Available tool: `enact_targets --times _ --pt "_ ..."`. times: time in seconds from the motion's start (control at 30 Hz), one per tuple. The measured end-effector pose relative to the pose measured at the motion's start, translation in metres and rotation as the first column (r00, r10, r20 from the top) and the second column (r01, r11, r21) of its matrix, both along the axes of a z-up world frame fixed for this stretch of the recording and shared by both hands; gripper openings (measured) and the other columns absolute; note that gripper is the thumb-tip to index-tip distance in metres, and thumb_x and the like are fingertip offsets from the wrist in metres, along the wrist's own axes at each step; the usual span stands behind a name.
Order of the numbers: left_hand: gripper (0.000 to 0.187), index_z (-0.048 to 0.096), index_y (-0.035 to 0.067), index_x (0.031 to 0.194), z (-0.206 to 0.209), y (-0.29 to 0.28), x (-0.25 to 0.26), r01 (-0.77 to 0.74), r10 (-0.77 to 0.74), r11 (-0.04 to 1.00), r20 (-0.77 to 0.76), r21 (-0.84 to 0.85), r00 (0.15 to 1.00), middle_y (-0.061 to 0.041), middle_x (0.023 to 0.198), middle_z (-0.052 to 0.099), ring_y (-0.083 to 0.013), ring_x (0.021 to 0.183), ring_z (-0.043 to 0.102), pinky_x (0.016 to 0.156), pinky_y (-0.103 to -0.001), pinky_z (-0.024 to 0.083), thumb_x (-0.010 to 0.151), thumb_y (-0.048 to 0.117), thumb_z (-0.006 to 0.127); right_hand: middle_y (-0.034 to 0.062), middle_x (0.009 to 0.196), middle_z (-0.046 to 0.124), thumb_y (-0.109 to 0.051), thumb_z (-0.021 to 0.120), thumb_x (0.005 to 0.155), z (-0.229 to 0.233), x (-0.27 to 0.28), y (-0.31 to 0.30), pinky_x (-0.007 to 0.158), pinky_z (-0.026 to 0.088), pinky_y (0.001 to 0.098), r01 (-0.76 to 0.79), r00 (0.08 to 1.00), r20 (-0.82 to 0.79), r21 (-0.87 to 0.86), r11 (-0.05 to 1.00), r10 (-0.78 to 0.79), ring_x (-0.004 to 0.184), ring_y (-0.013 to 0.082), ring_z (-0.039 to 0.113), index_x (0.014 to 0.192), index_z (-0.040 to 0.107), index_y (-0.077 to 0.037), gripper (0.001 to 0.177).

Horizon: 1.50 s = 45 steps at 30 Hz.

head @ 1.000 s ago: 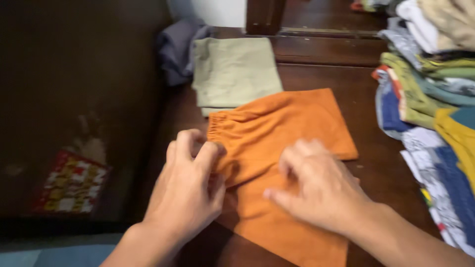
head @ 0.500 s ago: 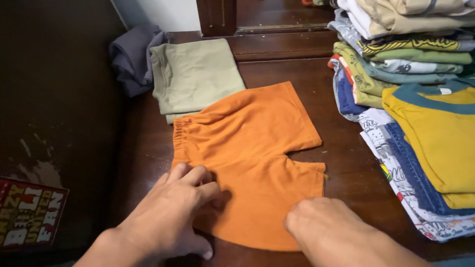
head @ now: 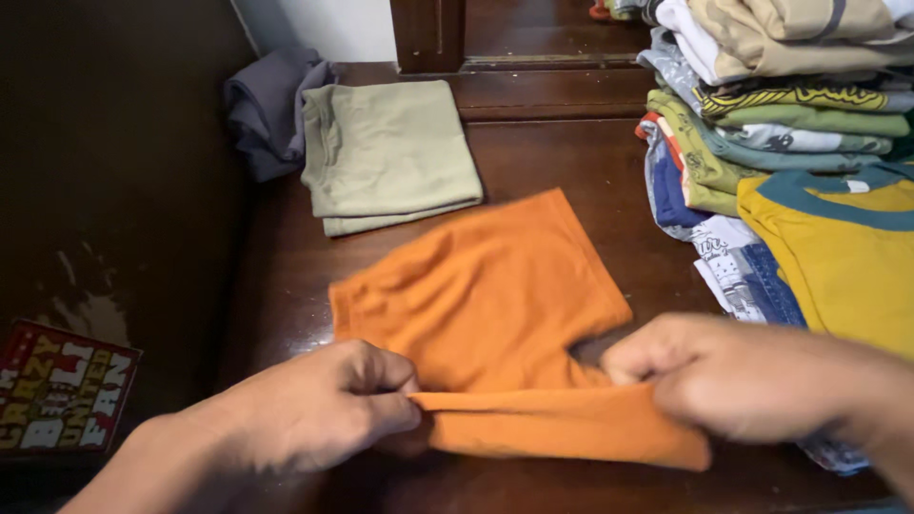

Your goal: The person folds multiple garments on a wooden surface, including a patterned t-shirt, a blue t-shirt, a blue towel, yellow shorts, an orange t-shirt, and a purple t-shirt. Each item is smoothed, folded into a compact rectangle, and stacked on the right side of the table.

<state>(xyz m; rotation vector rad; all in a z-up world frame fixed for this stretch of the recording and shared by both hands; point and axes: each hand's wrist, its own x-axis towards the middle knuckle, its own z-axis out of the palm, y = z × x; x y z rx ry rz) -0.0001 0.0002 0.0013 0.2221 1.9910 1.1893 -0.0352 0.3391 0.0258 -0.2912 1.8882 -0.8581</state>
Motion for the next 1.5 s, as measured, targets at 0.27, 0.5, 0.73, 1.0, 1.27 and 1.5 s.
enact_targets --times 0.27,0.5,0.73,1.0,1.27,1.5 --pt "0.020 0.080 0.009 0.094 0.023 -0.008 -0.018 -0.115 0.118 0.986 -0.018 0.117 0.993 0.001 0.073 0.077 -0.0064 0.063 0.067 0.060 -0.025 0.056 0.088 0.028 0.081 0.0086 0.078 0.068 0.002 0.049 0.087 0.018 -0.063 0.000 0.056 0.043 0.0342 0.420 0.885 -0.144 -0.166 0.892 -0.443 0.064 0.0165 0.056 0.098 0.068 -0.002 0.022" --pt "0.032 0.078 0.007 0.103 0.021 -0.009 -0.061 -0.473 0.371 0.830 -0.339 -0.297 0.865 -0.011 0.084 0.079 -0.0194 0.079 0.073 0.078 -0.035 0.057 0.093 0.037 0.070 0.0042 0.091 0.069 -0.010 0.056 0.097 -0.023 -0.106 -0.065 0.068 0.050 0.0302 0.615 0.597 -0.430 -0.298 0.730 -0.678 0.076 0.0122 0.061 0.114 0.067 -0.007 0.021" --pt "0.035 0.076 0.017 0.118 0.012 -0.002 -0.074 -0.424 0.282 0.738 -0.330 -0.525 0.901 -0.013 0.112 0.076 -0.0297 0.107 0.071 0.094 -0.040 0.054 0.092 0.040 0.069 0.0088 0.116 0.067 -0.016 0.070 0.087 -0.052 -0.107 -0.084 0.079 0.054 0.0328 0.542 0.491 -0.712 -0.202 0.816 -0.503 0.088 0.0183 0.067 0.131 0.060 -0.009 0.045" --pt "0.030 0.077 0.007 0.099 0.021 0.015 -0.094 -0.422 0.290 0.776 -0.328 -0.468 0.899 -0.012 0.094 0.077 -0.0238 0.088 0.075 0.083 -0.036 0.057 0.086 0.035 0.077 0.0148 0.115 0.066 -0.025 0.090 0.074 -0.034 -0.101 -0.083 0.086 0.054 0.0363 0.628 0.644 -0.630 0.111 0.770 -0.434 0.096 0.0226 0.066 0.145 0.043 -0.011 0.087" --pt "0.035 0.074 0.003 0.099 -0.001 0.015 -0.112 -0.271 0.257 0.948 -0.105 -0.164 0.961 -0.003 0.081 0.072 -0.0148 0.076 0.063 0.072 -0.033 0.053 0.089 0.035 0.067 0.0165 0.096 0.073 -0.005 0.068 0.093 -0.021 -0.092 -0.040 0.072 0.053 0.0354 0.661 0.710 -0.247 -0.090 0.745 -0.659 0.081 0.0210 0.068 0.144 0.051 -0.013 0.053" --pt "0.049 0.078 0.007 0.102 0.003 0.038 -0.102 -0.209 0.122 0.893 -0.232 -0.400 0.965 -0.010 0.096 0.079 -0.0202 0.091 0.075 0.086 -0.034 0.057 0.080 0.050 0.079 0.0171 0.108 0.069 -0.024 0.073 0.090 -0.049 -0.073 -0.038 0.083 0.054 0.0392 0.629 0.670 -0.541 0.049 0.776 -0.509 0.095 0.0264 0.067 0.139 0.050 -0.014 0.055"
